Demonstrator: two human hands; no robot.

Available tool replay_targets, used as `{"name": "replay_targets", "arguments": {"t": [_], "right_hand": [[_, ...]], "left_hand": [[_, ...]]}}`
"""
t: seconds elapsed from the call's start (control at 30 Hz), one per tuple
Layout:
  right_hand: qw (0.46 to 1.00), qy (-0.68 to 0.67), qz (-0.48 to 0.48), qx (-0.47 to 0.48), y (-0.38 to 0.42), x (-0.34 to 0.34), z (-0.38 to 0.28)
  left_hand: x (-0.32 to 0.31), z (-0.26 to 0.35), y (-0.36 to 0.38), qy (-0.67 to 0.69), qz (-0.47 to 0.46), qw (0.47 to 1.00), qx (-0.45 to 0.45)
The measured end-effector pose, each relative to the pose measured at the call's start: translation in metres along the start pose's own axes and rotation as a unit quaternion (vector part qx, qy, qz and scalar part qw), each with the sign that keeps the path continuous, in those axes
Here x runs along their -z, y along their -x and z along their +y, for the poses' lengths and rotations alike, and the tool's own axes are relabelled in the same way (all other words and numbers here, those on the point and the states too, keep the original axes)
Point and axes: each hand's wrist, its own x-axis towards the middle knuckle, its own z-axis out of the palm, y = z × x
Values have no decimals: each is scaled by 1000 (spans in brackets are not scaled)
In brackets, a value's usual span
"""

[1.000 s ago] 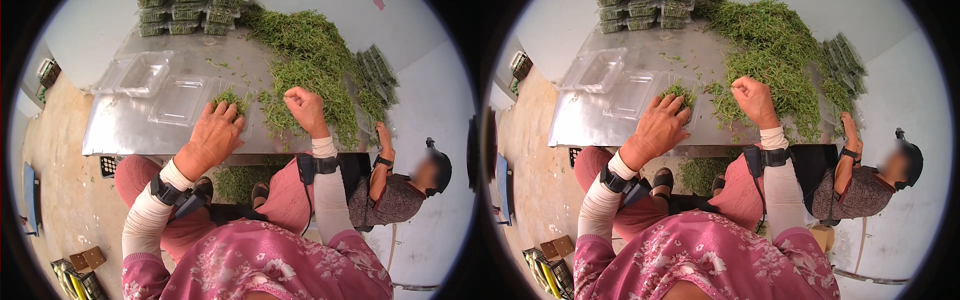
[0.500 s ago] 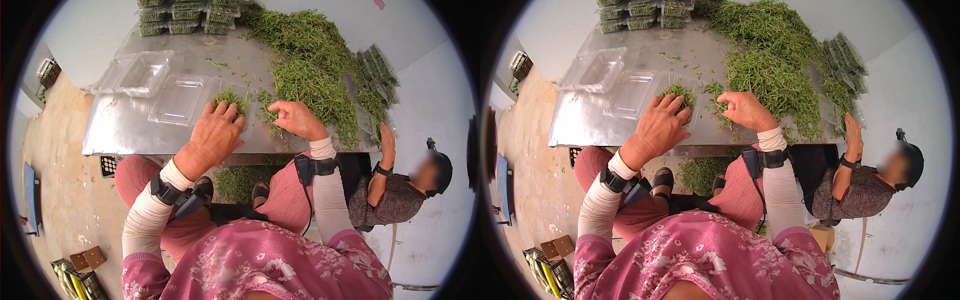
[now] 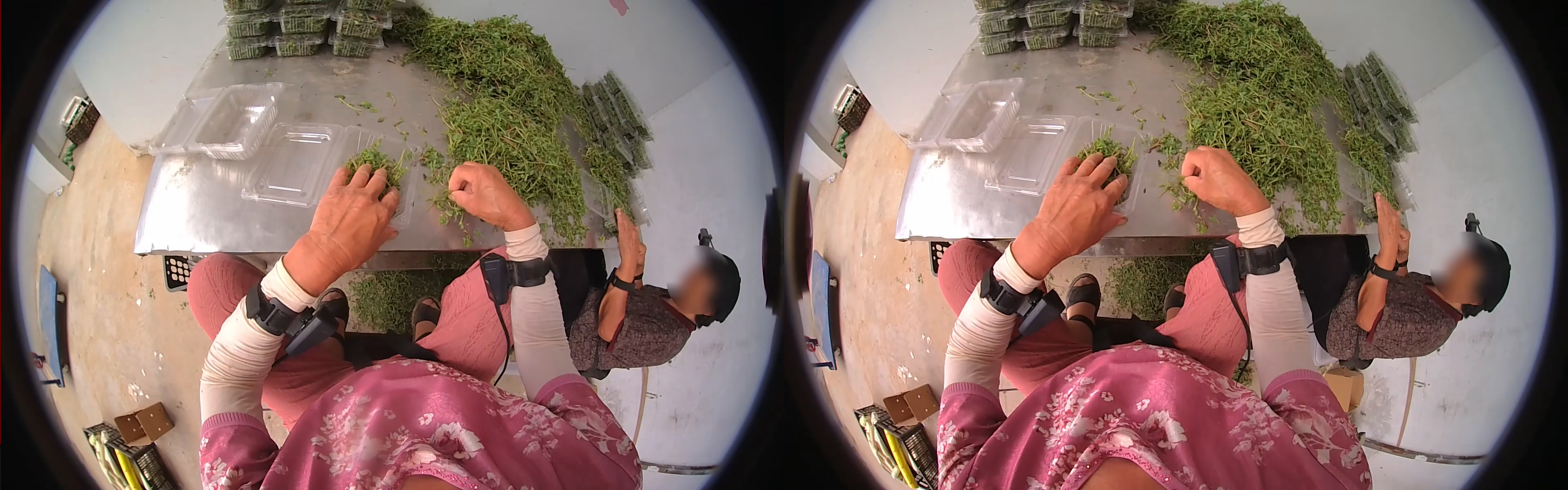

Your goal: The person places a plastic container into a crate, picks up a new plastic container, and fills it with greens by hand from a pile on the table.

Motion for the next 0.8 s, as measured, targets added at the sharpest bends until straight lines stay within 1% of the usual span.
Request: {"name": "replay_targets", "arguments": {"t": [0.07, 0.17, 0.27, 0.37, 0.47, 0.57, 0.67, 0.77, 0.8], "right_hand": [[995, -53, -21, -80, 1, 5, -4], [993, -76, 53, -67, 1, 8, -9], [986, -128, 83, -73, -2, 5, 3], [979, -137, 113, -96, -5, 8, 2], [958, -241, 114, -105, -9, 11, -2], [947, -279, 131, -88, -12, 16, -12], [934, -314, 142, -100, -17, 23, -26], [913, -374, 138, -89, -25, 24, -39], [911, -382, 132, -83, -28, 24, -45]], "left_hand": [[8, 2, -2, 16, -49, 999, 15], [7, 1, -2, 17, -50, 999, 14], [5, 0, 0, 14, -31, 999, 10], [5, 0, 2, 25, -1, 1000, 3], [8, -1, 3, 30, 39, 999, -10], [11, -3, 2, 54, 70, 996, -21], [17, -6, 0, 92, 142, 985, -32], [25, -14, -3, 145, 190, 971, 16], [26, -18, -4, 150, 234, 960, 31]]}}
